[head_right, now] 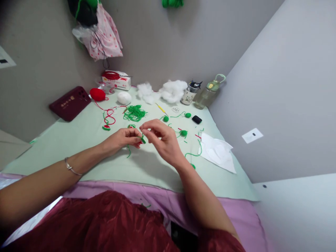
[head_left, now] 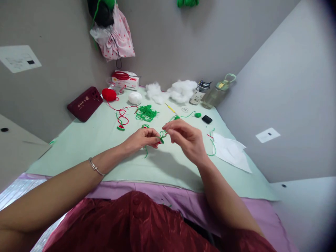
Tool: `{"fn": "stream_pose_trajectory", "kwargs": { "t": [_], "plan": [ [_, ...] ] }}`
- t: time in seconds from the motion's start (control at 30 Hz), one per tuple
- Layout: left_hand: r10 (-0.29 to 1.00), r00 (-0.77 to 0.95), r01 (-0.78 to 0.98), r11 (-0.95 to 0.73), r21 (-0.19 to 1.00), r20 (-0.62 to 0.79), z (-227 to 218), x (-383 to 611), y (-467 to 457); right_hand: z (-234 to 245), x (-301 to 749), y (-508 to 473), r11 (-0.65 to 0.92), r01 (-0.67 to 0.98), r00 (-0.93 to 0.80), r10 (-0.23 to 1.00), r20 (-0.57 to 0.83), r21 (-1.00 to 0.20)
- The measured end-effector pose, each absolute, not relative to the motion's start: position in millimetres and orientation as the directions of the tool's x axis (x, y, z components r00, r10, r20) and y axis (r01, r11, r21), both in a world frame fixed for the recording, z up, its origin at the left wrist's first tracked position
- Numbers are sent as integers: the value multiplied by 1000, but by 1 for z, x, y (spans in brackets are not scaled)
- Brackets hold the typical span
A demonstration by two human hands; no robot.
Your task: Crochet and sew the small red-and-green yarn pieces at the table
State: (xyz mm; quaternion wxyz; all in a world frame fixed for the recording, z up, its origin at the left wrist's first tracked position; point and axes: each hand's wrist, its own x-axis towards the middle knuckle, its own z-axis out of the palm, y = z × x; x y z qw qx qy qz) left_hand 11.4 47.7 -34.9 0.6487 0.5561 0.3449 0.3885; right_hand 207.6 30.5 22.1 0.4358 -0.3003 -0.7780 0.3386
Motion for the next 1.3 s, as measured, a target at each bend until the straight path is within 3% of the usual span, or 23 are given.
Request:
{"fn": "stream_pose_trajectory", "kwargs": {
  "t": [0.07,0.13,0.3,0.37,0.47,0.57,0.67,0.87,1.3],
  "plan": [
    [894,446,-90,93,992,-44,-33,11,47,30,212,30,398,16,-470,813,345,-917],
    [901,428,-54,106,993,-73,-31,12,47,38,220,33,321,-92,-445,834,327,-943],
    [909,415,-100,67,993,-19,-28,11,47,44,240,50,461,-188,-121,866,486,-867],
    [913,407,-130,49,990,8,-30,10,47,40,243,54,474,-118,-134,863,487,-872],
    [913,408,-135,30,990,28,-31,8,46,32,241,53,511,120,-268,842,467,-851],
    [910,410,-130,-3,992,57,-28,9,43,26,236,49,619,347,-439,771,462,-704],
    [910,408,-131,-20,991,72,-24,9,41,23,234,48,708,464,-529,704,475,-533],
    [910,407,-124,-27,992,75,-21,8,41,19,236,51,732,540,-557,681,476,-417],
    [908,414,-106,-18,994,60,-21,7,40,19,236,52,731,568,-561,680,473,-377]
  ]
}}
